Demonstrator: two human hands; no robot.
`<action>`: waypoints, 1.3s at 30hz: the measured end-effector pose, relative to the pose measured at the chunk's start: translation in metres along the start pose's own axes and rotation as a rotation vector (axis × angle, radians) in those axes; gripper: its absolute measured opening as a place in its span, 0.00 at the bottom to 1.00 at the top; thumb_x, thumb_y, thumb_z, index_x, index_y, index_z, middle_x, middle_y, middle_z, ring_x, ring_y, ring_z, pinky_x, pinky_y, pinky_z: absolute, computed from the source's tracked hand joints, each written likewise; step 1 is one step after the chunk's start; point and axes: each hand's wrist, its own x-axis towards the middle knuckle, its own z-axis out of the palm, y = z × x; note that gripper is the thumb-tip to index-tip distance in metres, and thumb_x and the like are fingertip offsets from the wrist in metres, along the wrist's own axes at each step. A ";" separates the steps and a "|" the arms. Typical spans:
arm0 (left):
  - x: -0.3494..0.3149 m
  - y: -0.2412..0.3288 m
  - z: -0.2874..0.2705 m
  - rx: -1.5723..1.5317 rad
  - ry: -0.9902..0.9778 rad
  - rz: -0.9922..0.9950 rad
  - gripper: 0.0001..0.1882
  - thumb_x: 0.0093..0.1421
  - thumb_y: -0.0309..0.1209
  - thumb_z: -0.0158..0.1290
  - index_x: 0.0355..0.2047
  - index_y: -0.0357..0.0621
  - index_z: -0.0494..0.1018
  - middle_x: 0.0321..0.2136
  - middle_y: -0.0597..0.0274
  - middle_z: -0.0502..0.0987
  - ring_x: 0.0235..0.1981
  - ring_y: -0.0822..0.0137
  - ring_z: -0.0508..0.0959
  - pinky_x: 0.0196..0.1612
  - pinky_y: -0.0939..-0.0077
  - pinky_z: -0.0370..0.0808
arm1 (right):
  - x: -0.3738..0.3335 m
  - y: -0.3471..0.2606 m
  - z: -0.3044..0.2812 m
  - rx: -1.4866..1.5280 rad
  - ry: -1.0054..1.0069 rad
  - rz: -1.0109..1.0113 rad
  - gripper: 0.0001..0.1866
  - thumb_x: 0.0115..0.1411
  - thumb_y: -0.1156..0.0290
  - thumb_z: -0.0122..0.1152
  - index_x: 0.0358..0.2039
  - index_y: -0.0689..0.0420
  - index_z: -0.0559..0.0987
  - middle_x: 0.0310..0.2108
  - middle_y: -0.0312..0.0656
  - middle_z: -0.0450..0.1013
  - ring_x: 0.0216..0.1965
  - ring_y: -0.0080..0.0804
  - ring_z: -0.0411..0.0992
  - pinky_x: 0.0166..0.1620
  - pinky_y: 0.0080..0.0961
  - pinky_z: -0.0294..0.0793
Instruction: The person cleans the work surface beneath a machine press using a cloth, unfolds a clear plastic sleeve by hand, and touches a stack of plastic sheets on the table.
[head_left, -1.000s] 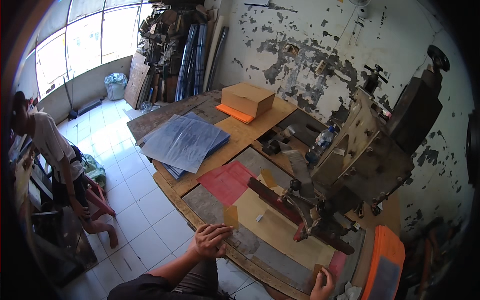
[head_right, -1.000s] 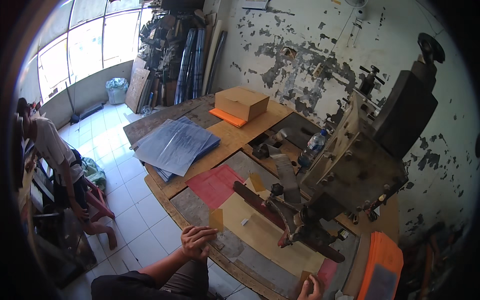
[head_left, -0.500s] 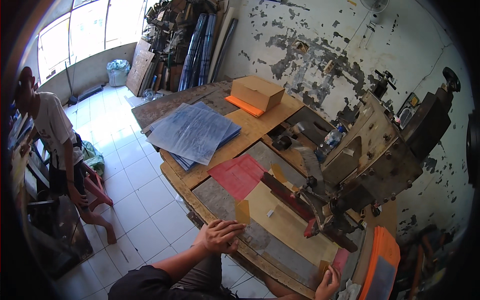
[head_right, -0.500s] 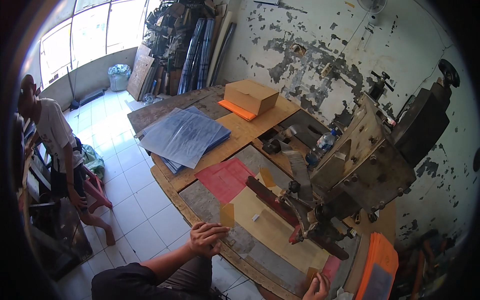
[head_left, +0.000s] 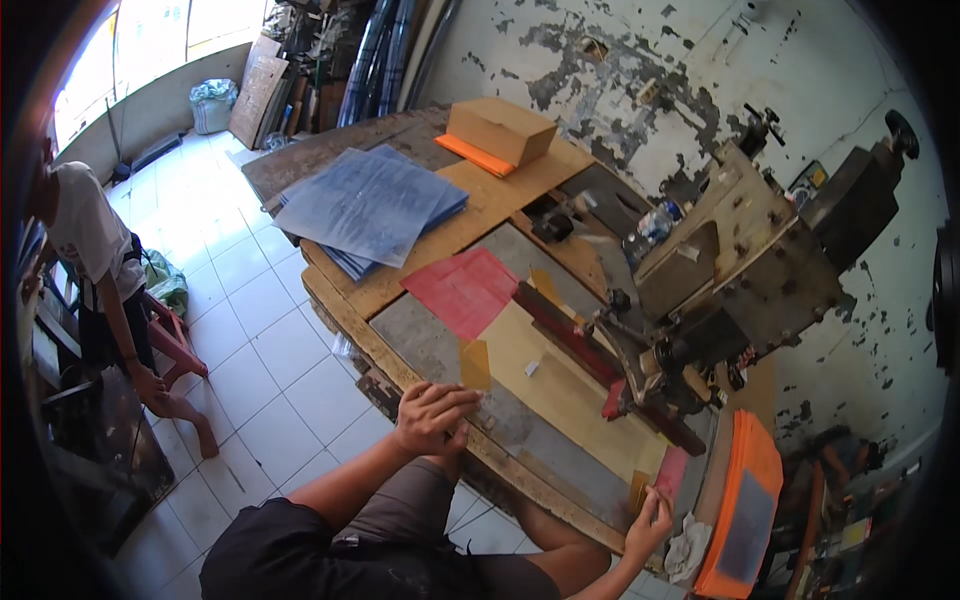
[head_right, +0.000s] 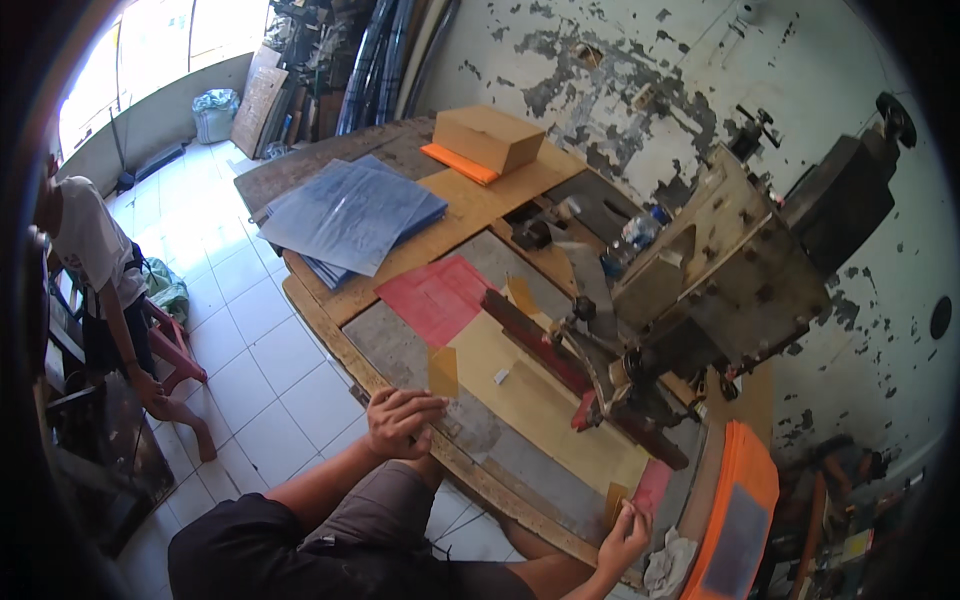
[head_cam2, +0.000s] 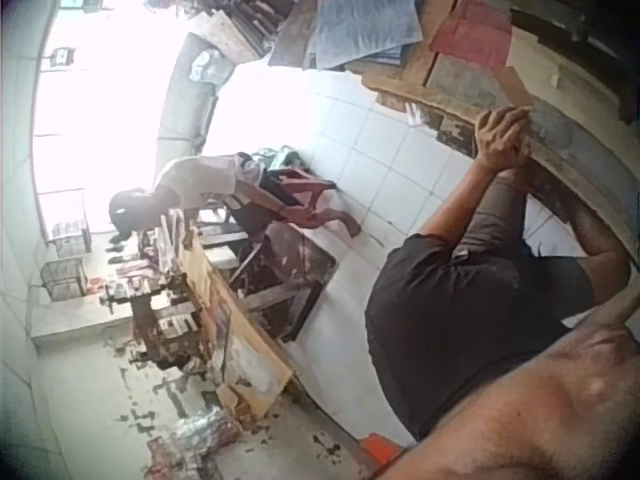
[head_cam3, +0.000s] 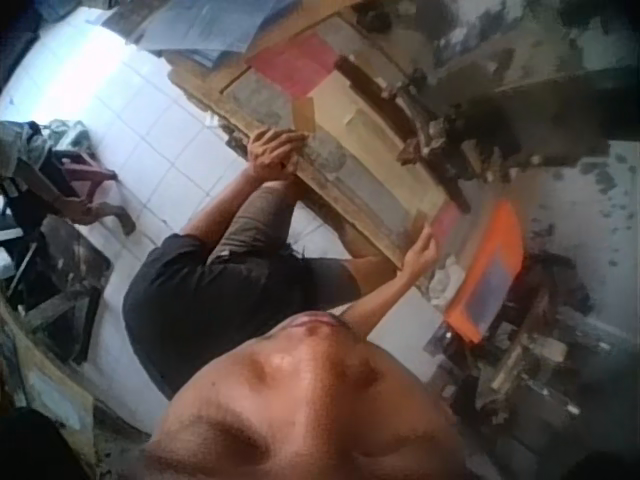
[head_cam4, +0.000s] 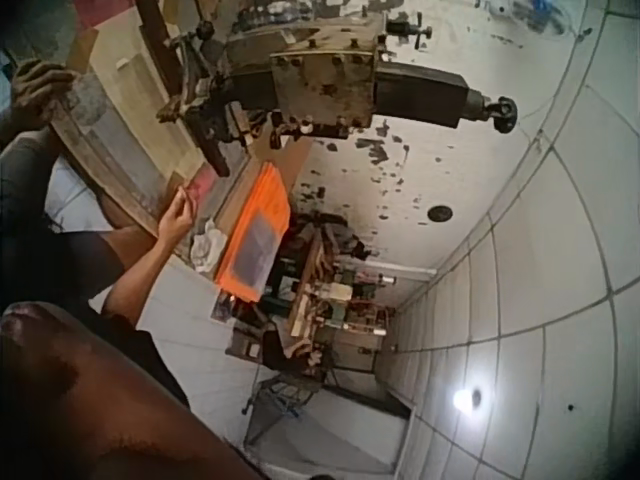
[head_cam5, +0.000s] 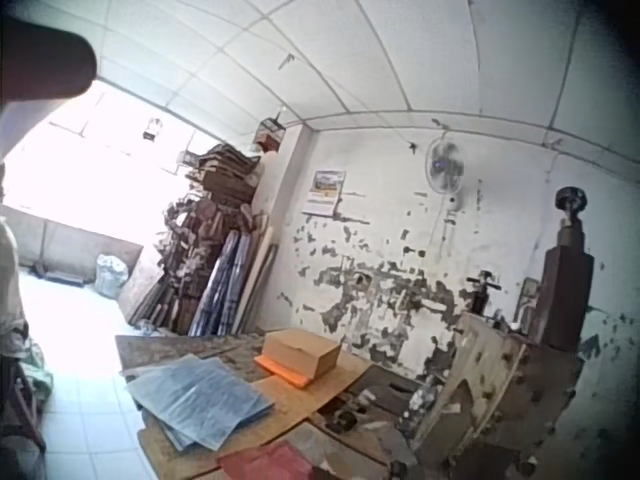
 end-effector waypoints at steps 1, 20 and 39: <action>0.005 0.002 -0.001 -0.011 0.035 -0.001 0.17 0.47 0.33 0.61 0.40 0.55 0.86 0.49 0.72 0.90 0.49 0.68 0.87 0.48 0.67 0.73 | 0.000 0.002 0.000 0.002 -0.007 -0.001 0.16 0.77 0.66 0.60 0.44 0.67 0.88 0.42 0.50 0.82 0.46 0.49 0.82 0.54 0.41 0.78; 0.000 0.008 0.001 0.015 0.034 -0.037 0.14 0.54 0.35 0.61 0.41 0.53 0.86 0.51 0.73 0.89 0.52 0.67 0.86 0.54 0.65 0.73 | -0.004 -0.008 -0.006 0.016 -0.044 -0.039 0.12 0.74 0.68 0.65 0.47 0.64 0.87 0.46 0.48 0.82 0.51 0.50 0.80 0.58 0.44 0.76; 0.051 0.050 -0.015 -0.184 -0.451 -0.035 0.25 0.68 0.51 0.62 0.54 0.46 0.84 0.63 0.64 0.83 0.67 0.59 0.78 0.78 0.40 0.56 | 0.003 -0.021 -0.013 -0.050 -0.325 -0.287 0.25 0.74 0.49 0.63 0.58 0.54 0.89 0.65 0.38 0.81 0.74 0.48 0.69 0.78 0.50 0.57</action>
